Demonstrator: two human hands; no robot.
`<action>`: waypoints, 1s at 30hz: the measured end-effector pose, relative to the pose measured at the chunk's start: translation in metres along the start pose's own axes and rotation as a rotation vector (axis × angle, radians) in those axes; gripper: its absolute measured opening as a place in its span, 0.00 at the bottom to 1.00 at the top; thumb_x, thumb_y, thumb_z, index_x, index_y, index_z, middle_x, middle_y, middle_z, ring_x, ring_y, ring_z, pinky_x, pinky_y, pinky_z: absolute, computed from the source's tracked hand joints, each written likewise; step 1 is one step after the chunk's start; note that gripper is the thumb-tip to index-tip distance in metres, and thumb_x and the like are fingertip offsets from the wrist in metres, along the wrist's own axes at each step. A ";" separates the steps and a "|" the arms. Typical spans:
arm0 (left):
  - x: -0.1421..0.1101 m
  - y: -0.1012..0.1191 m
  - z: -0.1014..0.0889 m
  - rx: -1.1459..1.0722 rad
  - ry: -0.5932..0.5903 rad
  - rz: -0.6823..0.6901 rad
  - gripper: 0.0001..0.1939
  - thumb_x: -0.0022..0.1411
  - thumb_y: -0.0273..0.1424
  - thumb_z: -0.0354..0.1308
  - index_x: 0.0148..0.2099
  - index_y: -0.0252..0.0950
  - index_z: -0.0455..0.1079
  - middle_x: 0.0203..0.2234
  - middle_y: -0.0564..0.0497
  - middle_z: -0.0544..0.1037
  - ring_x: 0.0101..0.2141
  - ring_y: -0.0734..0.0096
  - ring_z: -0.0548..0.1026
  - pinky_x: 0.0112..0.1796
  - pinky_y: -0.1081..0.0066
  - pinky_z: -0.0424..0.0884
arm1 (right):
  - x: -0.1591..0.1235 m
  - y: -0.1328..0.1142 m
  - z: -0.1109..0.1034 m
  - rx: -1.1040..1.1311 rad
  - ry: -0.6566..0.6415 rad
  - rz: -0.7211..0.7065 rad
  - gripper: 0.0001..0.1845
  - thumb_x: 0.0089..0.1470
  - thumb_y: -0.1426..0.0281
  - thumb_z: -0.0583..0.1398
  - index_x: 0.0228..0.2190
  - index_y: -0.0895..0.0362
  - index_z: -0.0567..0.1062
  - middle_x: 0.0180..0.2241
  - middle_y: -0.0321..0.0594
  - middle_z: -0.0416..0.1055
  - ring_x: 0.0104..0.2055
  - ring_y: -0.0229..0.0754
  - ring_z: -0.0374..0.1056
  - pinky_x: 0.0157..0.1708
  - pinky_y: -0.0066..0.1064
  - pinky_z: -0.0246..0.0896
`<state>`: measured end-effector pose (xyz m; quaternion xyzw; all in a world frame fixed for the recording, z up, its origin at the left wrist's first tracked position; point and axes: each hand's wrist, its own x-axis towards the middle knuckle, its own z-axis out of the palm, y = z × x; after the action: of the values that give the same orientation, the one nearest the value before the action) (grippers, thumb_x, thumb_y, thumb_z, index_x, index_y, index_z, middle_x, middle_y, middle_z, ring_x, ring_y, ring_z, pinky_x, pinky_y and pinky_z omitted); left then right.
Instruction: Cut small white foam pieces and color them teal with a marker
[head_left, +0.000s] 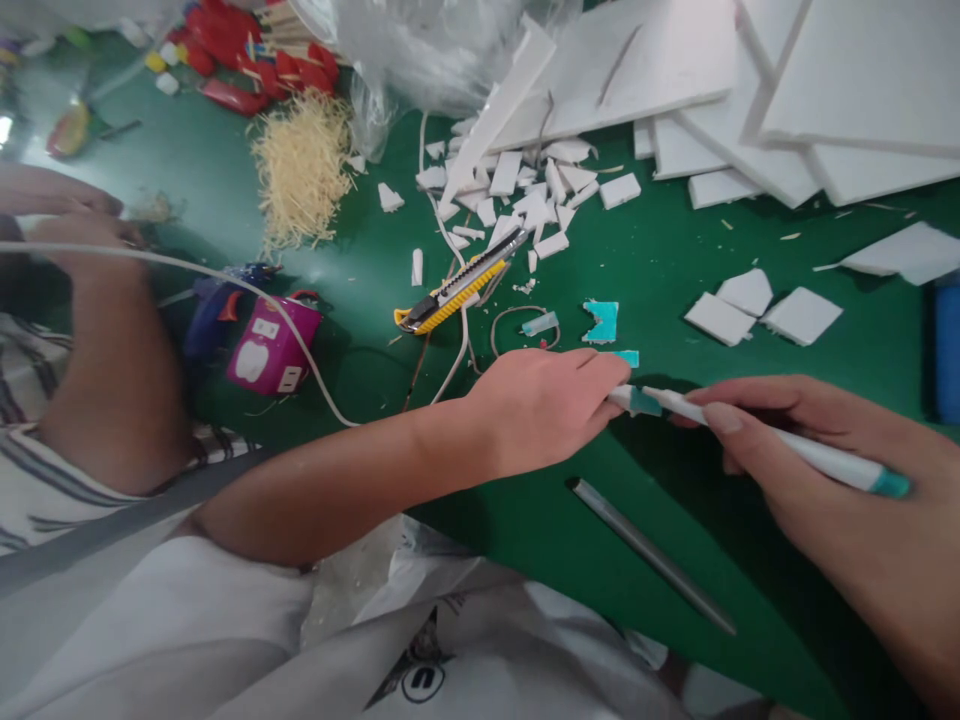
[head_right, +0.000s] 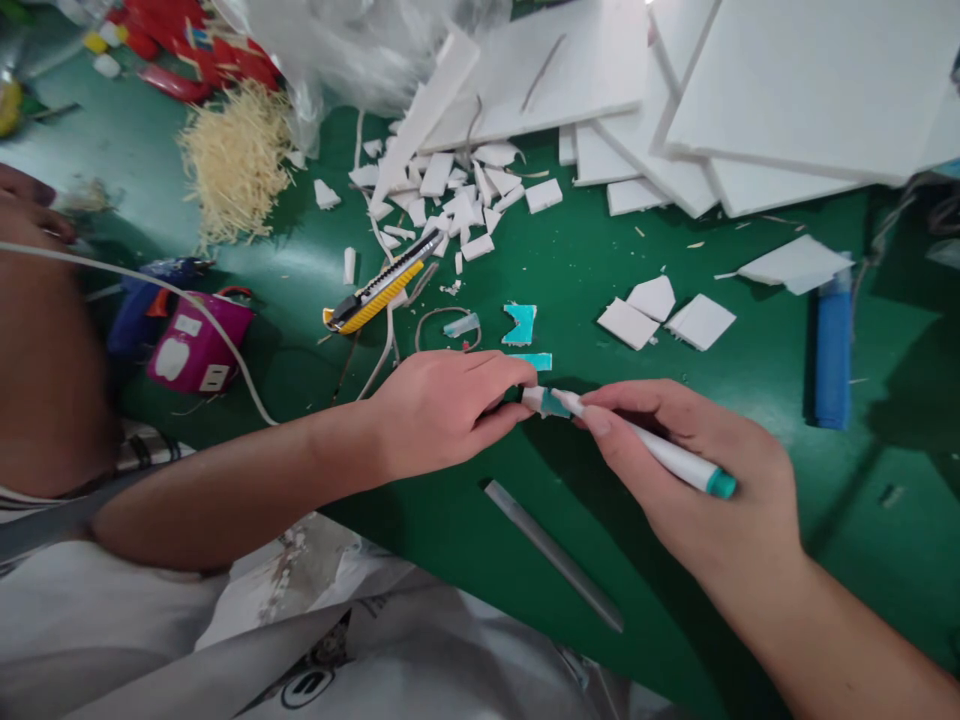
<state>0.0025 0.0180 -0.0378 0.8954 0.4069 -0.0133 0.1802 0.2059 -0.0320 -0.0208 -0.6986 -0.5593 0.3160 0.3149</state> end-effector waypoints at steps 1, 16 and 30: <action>0.000 0.000 0.000 -0.001 0.007 0.003 0.10 0.71 0.36 0.50 0.48 0.38 0.68 0.36 0.54 0.80 0.36 0.67 0.80 0.28 0.71 0.64 | 0.000 0.000 0.000 0.026 -0.011 0.011 0.07 0.50 0.62 0.65 0.23 0.48 0.80 0.20 0.31 0.72 0.21 0.34 0.65 0.20 0.28 0.57; -0.002 -0.002 0.000 -0.024 -0.011 0.011 0.11 0.70 0.33 0.49 0.51 0.38 0.69 0.37 0.52 0.81 0.37 0.66 0.80 0.31 0.70 0.67 | 0.000 -0.006 0.001 0.070 -0.003 0.117 0.06 0.51 0.64 0.63 0.24 0.48 0.79 0.21 0.34 0.73 0.21 0.38 0.66 0.21 0.32 0.63; -0.004 0.008 -0.007 0.112 0.031 -0.105 0.29 0.63 0.58 0.54 0.44 0.35 0.68 0.32 0.49 0.78 0.30 0.61 0.79 0.23 0.69 0.58 | 0.000 -0.014 0.001 0.167 0.053 0.188 0.05 0.51 0.69 0.63 0.25 0.49 0.78 0.22 0.33 0.73 0.22 0.36 0.66 0.27 0.30 0.65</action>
<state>0.0045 0.0126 -0.0280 0.8817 0.4545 -0.0317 0.1226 0.1968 -0.0291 -0.0104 -0.7274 -0.4547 0.3709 0.3558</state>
